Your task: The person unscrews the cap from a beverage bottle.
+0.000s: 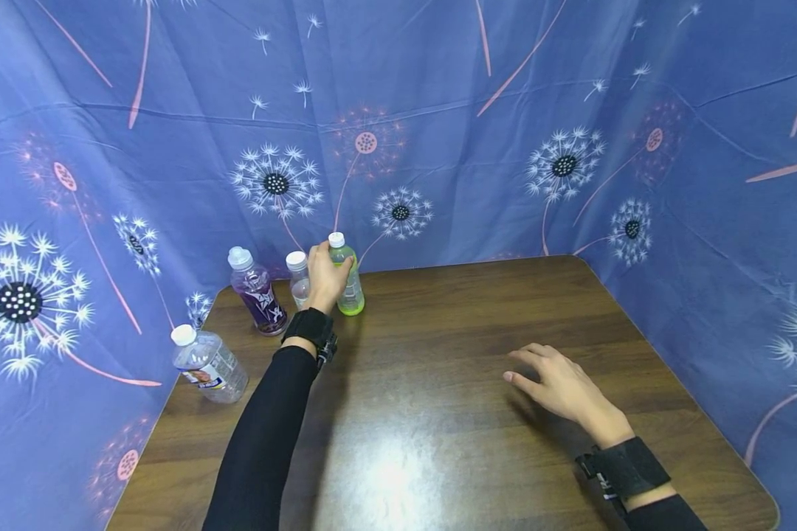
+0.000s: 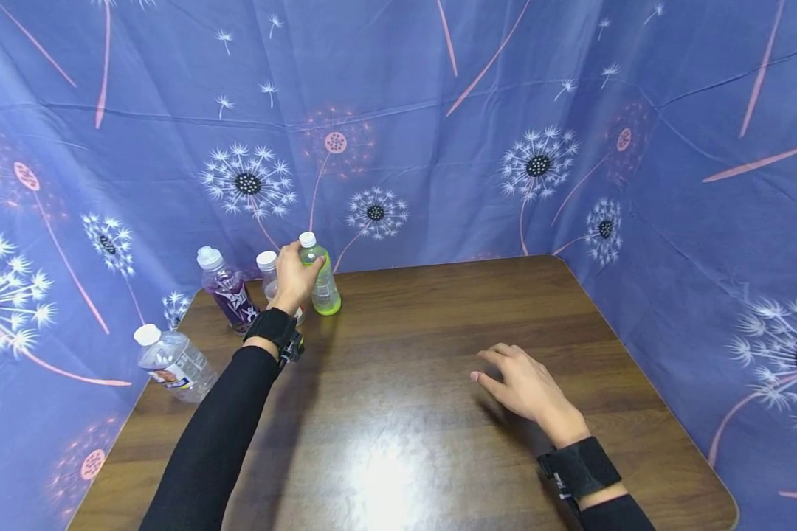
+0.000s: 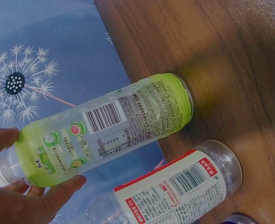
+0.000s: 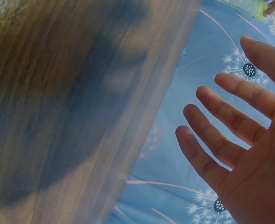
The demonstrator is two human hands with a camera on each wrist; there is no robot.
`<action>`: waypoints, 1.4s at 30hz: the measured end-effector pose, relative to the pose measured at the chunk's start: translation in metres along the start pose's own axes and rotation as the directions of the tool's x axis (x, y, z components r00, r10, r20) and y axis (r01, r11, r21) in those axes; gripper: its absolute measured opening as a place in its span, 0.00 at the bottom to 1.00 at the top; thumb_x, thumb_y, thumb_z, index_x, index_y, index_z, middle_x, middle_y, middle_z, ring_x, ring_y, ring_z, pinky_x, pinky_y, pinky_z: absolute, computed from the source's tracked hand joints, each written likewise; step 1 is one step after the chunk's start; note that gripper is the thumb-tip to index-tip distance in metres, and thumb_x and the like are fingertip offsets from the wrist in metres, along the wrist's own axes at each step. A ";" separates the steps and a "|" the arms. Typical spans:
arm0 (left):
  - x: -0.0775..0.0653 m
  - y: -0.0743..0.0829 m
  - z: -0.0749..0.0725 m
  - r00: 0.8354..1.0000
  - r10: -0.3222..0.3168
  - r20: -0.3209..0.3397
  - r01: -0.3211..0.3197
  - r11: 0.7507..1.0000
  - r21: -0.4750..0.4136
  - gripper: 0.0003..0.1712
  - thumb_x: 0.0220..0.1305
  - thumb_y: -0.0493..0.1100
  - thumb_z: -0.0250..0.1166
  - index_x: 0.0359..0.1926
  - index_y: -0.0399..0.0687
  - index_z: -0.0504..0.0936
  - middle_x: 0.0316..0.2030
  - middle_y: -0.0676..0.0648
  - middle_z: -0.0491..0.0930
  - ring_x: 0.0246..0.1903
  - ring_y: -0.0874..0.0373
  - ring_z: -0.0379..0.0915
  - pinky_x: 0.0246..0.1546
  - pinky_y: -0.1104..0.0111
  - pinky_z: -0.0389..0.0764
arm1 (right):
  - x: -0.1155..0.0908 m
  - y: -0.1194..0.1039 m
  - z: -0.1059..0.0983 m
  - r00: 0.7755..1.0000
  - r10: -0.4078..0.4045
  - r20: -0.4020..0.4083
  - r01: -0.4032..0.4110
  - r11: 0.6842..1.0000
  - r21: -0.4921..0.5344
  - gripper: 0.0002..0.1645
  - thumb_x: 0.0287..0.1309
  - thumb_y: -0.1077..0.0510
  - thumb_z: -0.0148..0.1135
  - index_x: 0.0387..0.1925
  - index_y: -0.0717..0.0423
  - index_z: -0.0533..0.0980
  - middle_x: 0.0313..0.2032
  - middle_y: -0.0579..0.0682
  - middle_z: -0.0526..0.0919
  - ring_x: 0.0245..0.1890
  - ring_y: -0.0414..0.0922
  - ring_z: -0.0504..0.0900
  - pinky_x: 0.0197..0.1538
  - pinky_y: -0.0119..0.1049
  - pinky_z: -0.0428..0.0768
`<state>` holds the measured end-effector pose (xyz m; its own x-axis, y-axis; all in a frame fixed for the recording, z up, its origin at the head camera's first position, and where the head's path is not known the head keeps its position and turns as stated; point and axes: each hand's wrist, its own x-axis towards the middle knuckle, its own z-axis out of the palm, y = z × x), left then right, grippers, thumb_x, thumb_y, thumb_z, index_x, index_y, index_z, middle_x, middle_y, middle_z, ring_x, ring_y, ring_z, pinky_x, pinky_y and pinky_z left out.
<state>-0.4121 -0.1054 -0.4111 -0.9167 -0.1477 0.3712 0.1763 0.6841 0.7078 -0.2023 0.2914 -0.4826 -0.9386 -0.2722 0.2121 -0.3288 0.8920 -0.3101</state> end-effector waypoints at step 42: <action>-0.058 0.029 -0.055 0.939 0.341 0.042 -0.342 0.918 0.201 0.41 0.52 0.54 0.66 0.63 0.44 0.62 0.59 0.40 0.59 0.57 0.45 0.57 0.55 0.54 0.63 | 0.014 0.000 -0.004 1.000 -0.015 -0.009 0.015 1.000 0.016 0.31 0.54 0.33 0.52 0.54 0.44 0.73 0.50 0.44 0.73 0.50 0.49 0.73 0.42 0.53 0.74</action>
<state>-0.3341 -0.1165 -0.3785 -0.8156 0.1244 0.5651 0.4038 0.8219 0.4018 -0.2153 0.2887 -0.4761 -0.9326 -0.2821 0.2251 -0.3445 0.8818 -0.3220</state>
